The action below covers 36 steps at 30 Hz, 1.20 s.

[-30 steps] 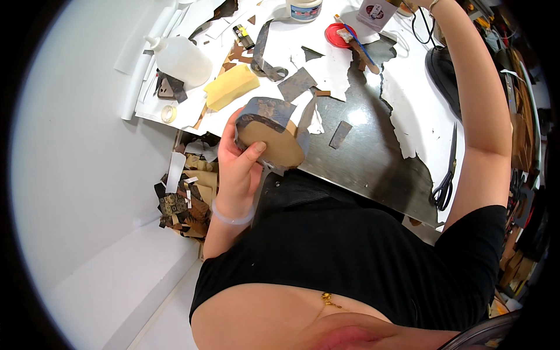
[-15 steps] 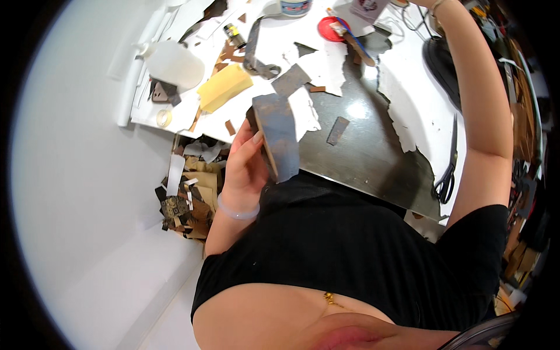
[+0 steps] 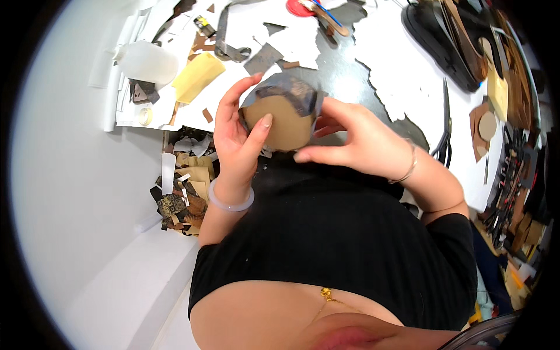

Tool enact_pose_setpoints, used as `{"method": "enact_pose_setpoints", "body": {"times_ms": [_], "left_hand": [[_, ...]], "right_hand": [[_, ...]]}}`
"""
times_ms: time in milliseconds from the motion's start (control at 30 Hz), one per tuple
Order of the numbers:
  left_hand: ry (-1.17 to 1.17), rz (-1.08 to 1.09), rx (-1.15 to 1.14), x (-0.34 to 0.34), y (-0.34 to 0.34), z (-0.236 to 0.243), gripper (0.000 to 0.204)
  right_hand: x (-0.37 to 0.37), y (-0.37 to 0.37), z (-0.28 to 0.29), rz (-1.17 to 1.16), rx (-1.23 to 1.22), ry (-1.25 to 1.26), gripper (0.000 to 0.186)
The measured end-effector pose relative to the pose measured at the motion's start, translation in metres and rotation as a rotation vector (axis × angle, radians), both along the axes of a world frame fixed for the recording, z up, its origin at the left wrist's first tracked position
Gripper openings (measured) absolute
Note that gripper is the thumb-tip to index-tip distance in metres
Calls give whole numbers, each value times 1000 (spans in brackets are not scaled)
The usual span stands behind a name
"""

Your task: The person cuts a piece of patterned fabric with scissors, then uses a yellow rotary tool to trim the edges of a circular cardboard piece. The person alternates between cutting and trimming actions throughout the clip.

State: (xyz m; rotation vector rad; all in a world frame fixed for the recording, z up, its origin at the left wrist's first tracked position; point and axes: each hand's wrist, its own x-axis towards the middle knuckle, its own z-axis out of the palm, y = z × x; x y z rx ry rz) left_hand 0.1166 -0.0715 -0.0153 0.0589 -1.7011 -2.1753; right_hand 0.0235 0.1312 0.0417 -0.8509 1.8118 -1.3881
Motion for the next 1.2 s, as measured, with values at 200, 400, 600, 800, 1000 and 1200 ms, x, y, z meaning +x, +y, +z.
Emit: {"method": "enact_pose_setpoints", "body": {"times_ms": [200, 400, 600, 800, 1000, 1200], "left_hand": [[-28, -29, 58, -12, 28, -1, 79], [-450, -501, 913, 6, 26, 19, 87], [-676, -639, 418, 4, 28, -1, 50], [-489, -324, 368, 1, 77, 20, 42], [-313, -146, 342, 1, 125, 21, 44], [-242, -274, -47, 3, 105, 15, 46]], "right_hand": [[22, 25, -29, -370, -86, 430, 26], [0, 64, -24, -184, -250, 1167, 39], [4, 92, -17, -29, -247, 1067, 36], [18, 110, -36, -438, -474, 262, 56], [55, 94, -54, -628, -533, -205, 56], [37, 131, -36, -507, -226, 337, 45]]}}
